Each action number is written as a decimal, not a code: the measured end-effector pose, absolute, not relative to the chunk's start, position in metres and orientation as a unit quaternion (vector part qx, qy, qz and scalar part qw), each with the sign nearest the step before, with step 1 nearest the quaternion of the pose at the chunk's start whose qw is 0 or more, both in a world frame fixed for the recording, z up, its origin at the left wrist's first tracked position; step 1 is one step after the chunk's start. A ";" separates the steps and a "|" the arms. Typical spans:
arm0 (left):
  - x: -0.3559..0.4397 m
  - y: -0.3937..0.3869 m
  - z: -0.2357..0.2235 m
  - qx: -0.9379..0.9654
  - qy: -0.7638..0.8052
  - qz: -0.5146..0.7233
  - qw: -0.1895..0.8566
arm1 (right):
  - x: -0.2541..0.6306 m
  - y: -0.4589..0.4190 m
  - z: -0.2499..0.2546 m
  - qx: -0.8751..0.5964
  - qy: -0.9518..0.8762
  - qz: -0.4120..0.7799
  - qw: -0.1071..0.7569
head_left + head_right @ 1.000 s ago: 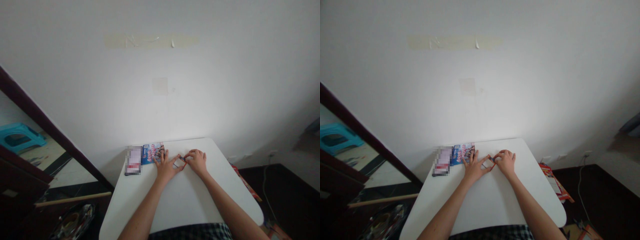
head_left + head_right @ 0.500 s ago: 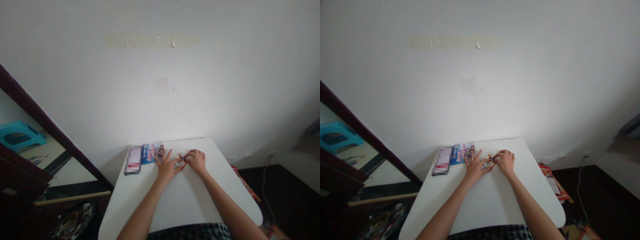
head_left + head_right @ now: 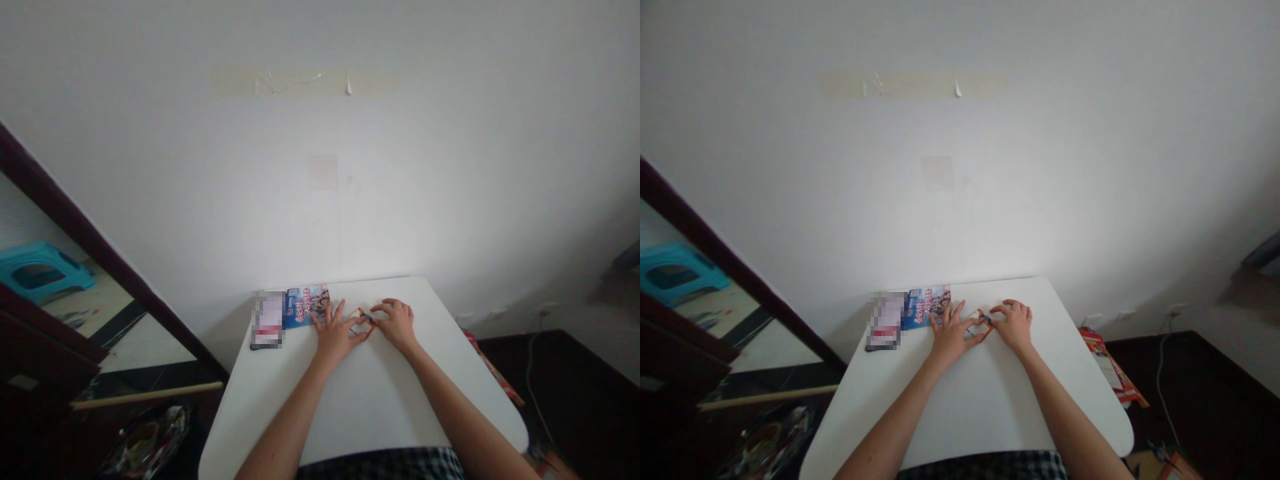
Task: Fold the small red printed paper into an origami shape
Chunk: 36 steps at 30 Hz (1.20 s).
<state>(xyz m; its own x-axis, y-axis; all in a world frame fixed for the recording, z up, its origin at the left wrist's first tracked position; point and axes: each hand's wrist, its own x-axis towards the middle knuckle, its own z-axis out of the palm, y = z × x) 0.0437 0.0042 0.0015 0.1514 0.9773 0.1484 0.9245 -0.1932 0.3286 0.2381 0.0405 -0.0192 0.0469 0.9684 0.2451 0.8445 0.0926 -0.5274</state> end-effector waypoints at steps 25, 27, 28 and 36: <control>0.043 0.005 0.003 0.756 0.633 0.143 0.088 | 0.263 0.046 -0.018 -0.563 -0.756 0.125 0.311; 0.042 0.005 0.002 0.756 0.632 0.147 0.089 | 0.263 0.045 -0.017 -0.561 -0.756 0.129 0.312; 0.042 0.005 0.002 0.757 0.631 0.149 0.088 | 0.264 0.045 -0.016 -0.559 -0.755 0.132 0.316; 0.042 0.004 0.002 0.757 0.633 0.144 0.075 | 0.268 0.045 -0.021 -0.538 -0.760 0.164 0.326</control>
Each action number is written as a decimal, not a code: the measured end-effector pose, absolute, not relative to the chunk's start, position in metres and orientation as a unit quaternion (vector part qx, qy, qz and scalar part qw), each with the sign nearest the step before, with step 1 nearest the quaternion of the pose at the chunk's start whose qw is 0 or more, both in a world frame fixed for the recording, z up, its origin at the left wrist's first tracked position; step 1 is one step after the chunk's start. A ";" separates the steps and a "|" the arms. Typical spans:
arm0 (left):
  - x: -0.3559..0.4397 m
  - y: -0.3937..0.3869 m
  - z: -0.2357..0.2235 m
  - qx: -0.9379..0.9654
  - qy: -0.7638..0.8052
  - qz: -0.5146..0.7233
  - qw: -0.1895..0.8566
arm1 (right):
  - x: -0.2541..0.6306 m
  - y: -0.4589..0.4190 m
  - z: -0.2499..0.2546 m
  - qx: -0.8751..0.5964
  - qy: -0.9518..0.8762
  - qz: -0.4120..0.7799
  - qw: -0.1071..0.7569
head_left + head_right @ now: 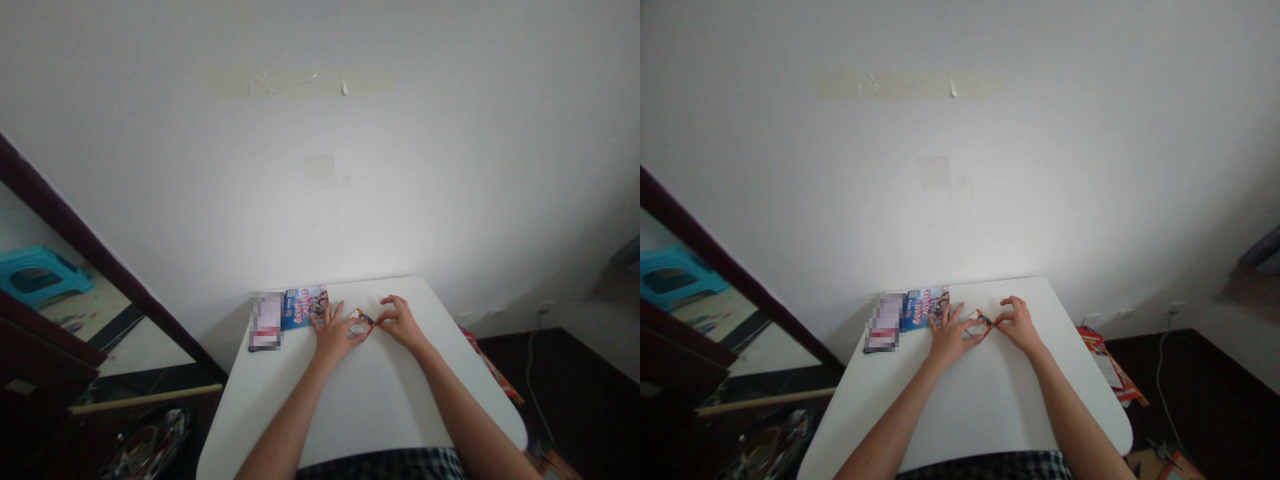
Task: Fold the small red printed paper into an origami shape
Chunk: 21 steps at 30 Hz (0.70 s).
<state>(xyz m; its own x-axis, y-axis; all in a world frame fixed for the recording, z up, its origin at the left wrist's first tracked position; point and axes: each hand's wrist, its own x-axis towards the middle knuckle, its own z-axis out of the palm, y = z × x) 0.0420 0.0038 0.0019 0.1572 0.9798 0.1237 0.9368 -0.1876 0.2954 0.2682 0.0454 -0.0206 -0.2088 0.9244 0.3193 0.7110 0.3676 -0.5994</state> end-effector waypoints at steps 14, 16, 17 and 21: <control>0.043 0.004 0.006 0.757 0.630 0.148 0.091 | 0.265 0.051 -0.027 -0.540 -0.770 0.130 0.315; 0.043 0.005 0.005 0.758 0.629 0.146 0.087 | 0.264 0.051 -0.026 -0.542 -0.770 0.126 0.313; 0.042 0.005 0.005 0.760 0.628 0.145 0.085 | 0.264 0.050 -0.025 -0.541 -0.771 0.125 0.311; 0.041 0.005 0.003 0.763 0.626 0.143 0.080 | 0.264 0.050 -0.024 -0.538 -0.778 0.119 0.303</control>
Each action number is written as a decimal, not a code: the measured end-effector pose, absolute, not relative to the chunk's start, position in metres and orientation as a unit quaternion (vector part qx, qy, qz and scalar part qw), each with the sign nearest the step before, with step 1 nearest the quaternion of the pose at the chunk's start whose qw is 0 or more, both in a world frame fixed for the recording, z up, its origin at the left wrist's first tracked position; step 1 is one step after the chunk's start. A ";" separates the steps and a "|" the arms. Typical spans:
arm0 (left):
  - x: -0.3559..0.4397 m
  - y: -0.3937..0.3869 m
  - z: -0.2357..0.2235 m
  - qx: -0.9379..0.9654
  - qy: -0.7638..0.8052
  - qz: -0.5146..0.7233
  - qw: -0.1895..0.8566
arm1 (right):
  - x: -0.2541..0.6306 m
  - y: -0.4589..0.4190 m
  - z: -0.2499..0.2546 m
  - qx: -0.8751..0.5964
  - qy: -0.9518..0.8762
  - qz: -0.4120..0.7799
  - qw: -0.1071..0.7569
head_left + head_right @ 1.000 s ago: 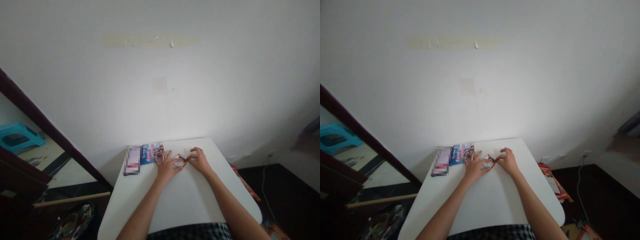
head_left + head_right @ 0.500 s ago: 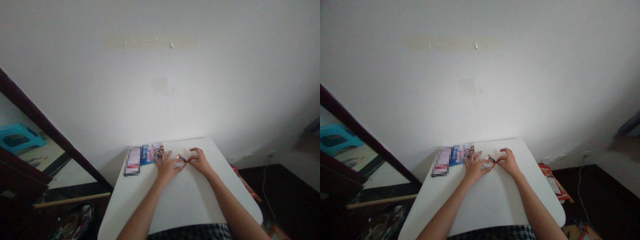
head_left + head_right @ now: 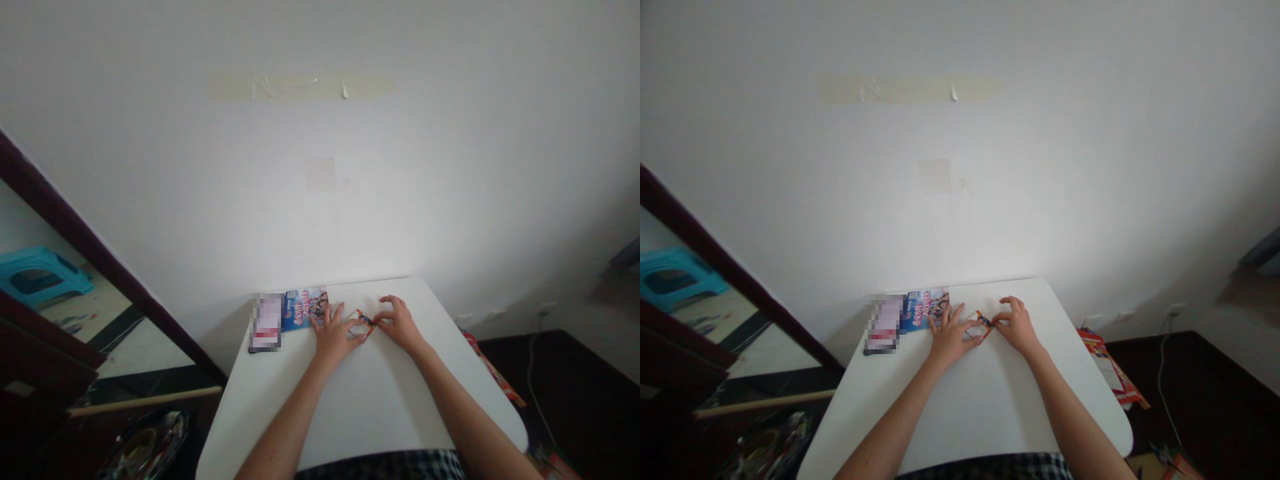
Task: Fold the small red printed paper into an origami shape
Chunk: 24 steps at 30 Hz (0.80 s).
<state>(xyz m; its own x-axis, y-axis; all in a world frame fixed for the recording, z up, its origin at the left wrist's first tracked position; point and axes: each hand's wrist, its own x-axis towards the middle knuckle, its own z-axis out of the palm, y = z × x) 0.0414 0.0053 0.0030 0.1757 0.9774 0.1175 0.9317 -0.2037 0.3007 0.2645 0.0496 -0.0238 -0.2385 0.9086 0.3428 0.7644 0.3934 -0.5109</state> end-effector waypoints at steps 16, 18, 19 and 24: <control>0.043 0.004 0.004 0.755 0.632 0.151 0.088 | 0.249 0.052 -0.023 -0.565 -0.768 0.083 0.288; 0.043 0.004 0.004 0.755 0.631 0.154 0.089 | 0.248 0.053 -0.026 -0.567 -0.766 0.078 0.295; 0.043 0.004 0.005 0.755 0.631 0.155 0.090 | 0.248 0.053 -0.027 -0.565 -0.765 0.076 0.299; 0.043 0.003 0.005 0.754 0.632 0.157 0.088 | 0.255 0.054 -0.031 -0.527 -0.771 0.081 0.348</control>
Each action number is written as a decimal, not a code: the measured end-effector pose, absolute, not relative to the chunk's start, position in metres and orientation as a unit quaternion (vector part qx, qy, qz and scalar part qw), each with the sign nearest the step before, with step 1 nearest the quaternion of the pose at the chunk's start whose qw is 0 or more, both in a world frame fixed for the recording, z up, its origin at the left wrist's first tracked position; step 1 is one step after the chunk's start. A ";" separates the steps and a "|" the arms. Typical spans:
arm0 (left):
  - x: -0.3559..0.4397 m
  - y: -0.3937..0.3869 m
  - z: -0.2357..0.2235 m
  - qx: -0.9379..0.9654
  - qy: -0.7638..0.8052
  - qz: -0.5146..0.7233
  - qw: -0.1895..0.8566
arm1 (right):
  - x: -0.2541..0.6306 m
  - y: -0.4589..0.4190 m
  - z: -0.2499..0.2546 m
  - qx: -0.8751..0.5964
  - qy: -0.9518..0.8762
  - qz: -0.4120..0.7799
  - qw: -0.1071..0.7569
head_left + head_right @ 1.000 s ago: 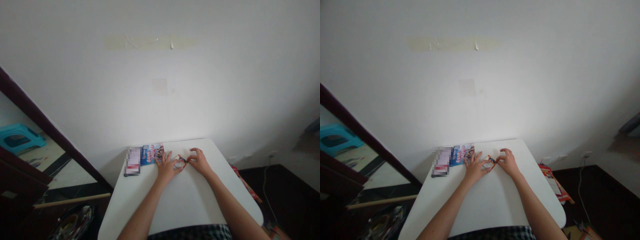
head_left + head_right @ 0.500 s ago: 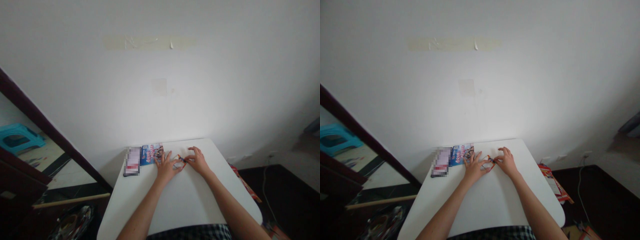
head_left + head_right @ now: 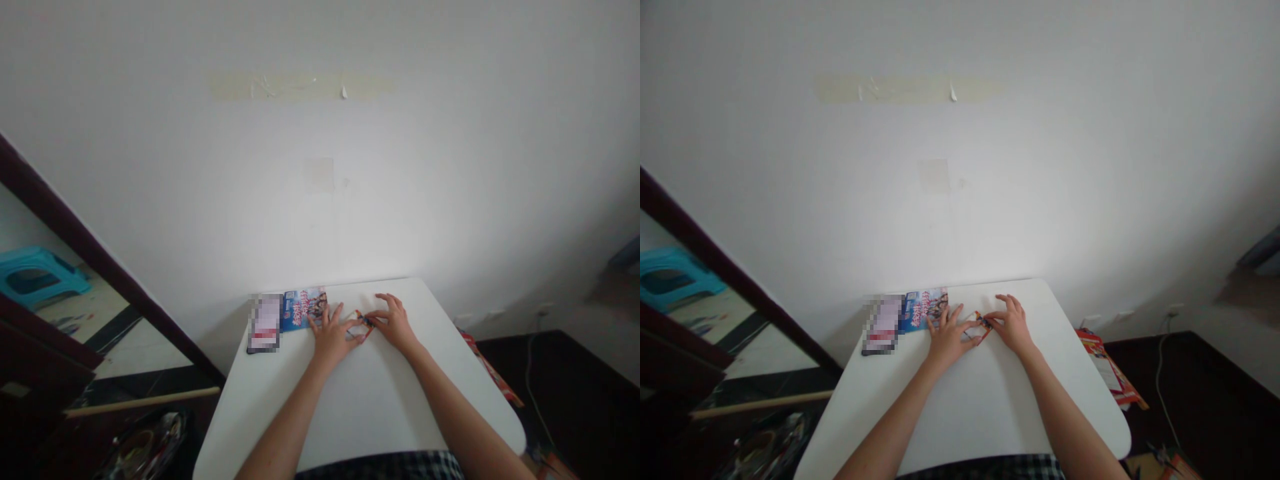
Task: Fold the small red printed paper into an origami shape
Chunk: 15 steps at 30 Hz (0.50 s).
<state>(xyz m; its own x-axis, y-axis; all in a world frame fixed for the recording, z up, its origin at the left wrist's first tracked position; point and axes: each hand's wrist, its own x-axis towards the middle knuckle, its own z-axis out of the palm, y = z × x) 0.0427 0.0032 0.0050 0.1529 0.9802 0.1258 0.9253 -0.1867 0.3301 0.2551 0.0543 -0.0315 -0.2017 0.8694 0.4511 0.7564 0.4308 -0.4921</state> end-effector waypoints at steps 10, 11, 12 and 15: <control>0.043 0.004 0.002 0.756 0.630 0.161 0.076 | 0.268 0.052 -0.024 -0.482 -0.799 0.122 0.339; 0.043 0.004 0.002 0.756 0.631 0.161 0.076 | 0.267 0.052 -0.023 -0.489 -0.798 0.125 0.329; 0.043 0.003 0.003 0.755 0.631 0.159 0.076 | 0.267 0.053 -0.023 -0.496 -0.797 0.126 0.321; 0.043 0.003 0.005 0.754 0.636 0.145 0.078 | 0.264 0.054 -0.023 -0.515 -0.791 0.123 0.307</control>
